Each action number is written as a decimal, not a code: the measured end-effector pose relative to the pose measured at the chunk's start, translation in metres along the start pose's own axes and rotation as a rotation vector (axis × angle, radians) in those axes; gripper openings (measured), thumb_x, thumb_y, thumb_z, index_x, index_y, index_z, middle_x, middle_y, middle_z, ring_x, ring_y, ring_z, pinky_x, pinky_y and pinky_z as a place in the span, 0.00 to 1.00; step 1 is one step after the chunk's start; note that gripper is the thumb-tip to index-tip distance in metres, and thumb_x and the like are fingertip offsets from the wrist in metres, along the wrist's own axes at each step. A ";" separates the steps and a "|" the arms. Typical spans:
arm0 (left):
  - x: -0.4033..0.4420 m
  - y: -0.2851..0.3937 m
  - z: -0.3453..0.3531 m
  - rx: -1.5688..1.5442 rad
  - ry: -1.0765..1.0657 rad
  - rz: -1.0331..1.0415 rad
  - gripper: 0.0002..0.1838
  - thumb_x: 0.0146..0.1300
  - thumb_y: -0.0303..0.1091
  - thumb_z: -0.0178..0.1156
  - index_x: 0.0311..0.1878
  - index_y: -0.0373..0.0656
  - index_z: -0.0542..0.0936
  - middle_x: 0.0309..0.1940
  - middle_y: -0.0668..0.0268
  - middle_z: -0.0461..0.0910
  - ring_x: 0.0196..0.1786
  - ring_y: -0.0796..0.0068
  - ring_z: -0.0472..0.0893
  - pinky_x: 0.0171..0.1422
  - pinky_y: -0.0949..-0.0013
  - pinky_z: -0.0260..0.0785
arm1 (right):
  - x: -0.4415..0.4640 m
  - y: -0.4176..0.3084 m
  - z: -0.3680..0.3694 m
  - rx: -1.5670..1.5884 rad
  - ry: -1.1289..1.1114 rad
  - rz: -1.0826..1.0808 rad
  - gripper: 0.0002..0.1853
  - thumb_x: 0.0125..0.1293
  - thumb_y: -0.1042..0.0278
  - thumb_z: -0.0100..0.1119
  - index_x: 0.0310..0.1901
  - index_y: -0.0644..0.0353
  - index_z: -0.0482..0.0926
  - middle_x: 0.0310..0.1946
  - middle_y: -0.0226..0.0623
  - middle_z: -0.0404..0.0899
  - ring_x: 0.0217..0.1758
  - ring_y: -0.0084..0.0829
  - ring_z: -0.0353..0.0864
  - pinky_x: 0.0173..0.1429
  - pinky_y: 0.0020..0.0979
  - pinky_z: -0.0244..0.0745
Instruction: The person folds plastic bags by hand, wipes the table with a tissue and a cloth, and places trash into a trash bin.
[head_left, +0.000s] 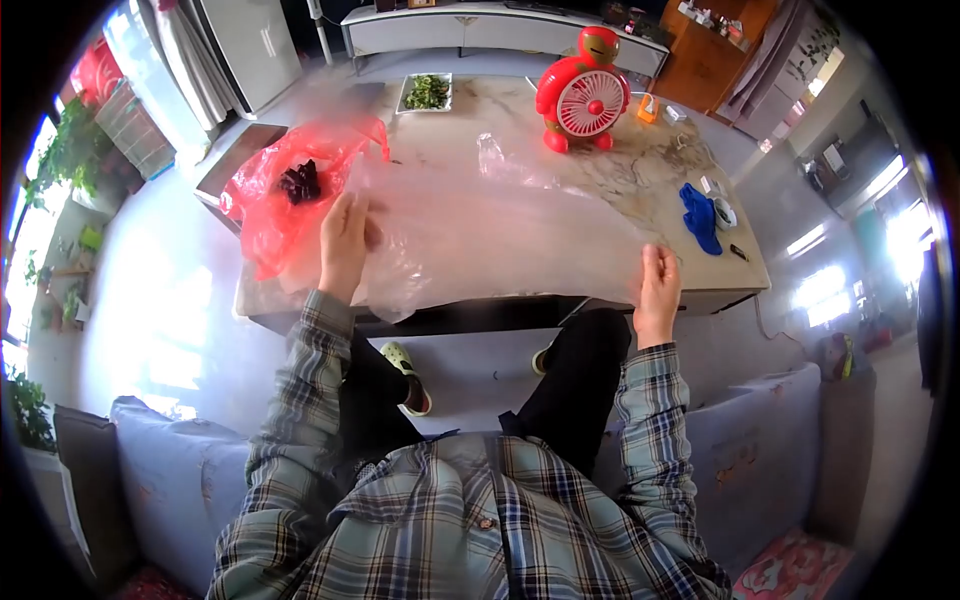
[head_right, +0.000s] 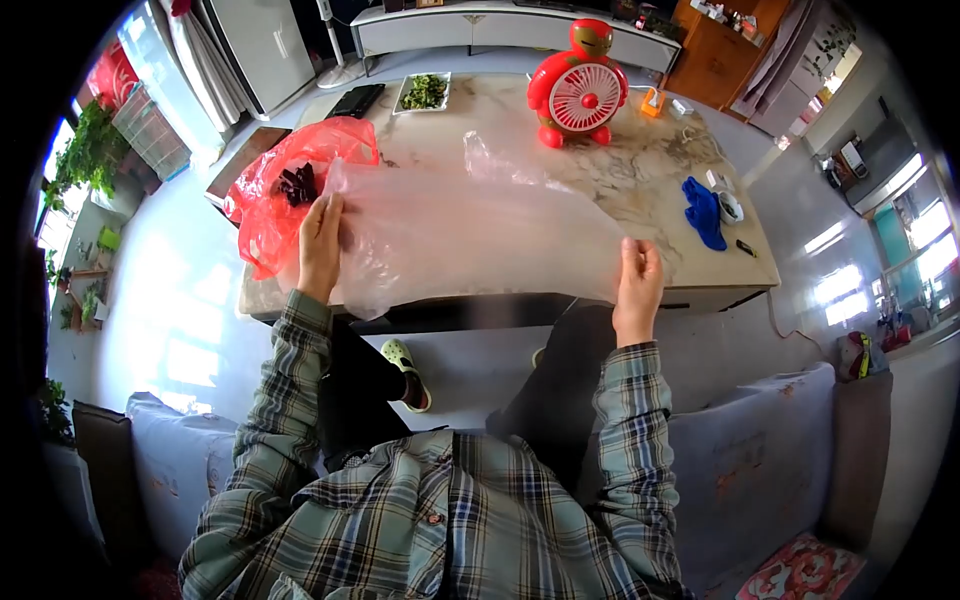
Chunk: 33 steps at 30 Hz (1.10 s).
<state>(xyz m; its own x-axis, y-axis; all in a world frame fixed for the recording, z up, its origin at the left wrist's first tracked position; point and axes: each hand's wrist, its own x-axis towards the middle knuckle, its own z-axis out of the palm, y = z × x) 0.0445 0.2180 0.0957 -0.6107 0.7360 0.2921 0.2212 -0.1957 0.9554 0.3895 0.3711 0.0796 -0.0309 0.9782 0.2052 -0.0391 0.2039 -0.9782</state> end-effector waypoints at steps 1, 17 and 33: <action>-0.003 0.002 0.005 -0.079 -0.009 -0.036 0.12 0.66 0.37 0.47 0.35 0.39 0.74 0.20 0.71 0.73 0.19 0.86 0.68 0.22 0.81 0.61 | -0.001 0.001 -0.005 0.061 0.013 0.001 0.09 0.64 0.62 0.51 0.29 0.56 0.68 0.19 0.16 0.60 0.19 0.09 0.52 0.20 0.15 0.45; -0.065 0.013 0.015 -0.078 -0.065 -0.122 0.16 0.67 0.37 0.45 0.29 0.39 0.75 0.34 0.66 0.80 0.19 0.90 0.67 0.22 0.83 0.58 | -0.065 0.024 -0.056 0.308 -0.384 0.666 0.22 0.61 0.52 0.53 0.46 0.65 0.73 0.40 0.42 0.77 0.41 0.32 0.77 0.44 0.31 0.74; 0.080 0.044 0.219 -0.645 -0.366 0.246 0.19 0.60 0.22 0.52 0.54 0.37 0.63 0.39 0.62 0.77 0.41 0.73 0.76 0.49 0.70 0.68 | 0.142 -0.065 -0.202 -0.057 -0.071 -0.104 0.14 0.63 0.63 0.52 0.48 0.60 0.73 0.42 0.30 0.77 0.36 0.22 0.77 0.39 0.19 0.68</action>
<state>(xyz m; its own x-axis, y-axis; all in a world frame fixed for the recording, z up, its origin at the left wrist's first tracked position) 0.1725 0.4101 0.1515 -0.2868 0.7677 0.5730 -0.2363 -0.6364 0.7343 0.5893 0.5041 0.1658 -0.1001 0.9471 0.3051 0.0106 0.3076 -0.9515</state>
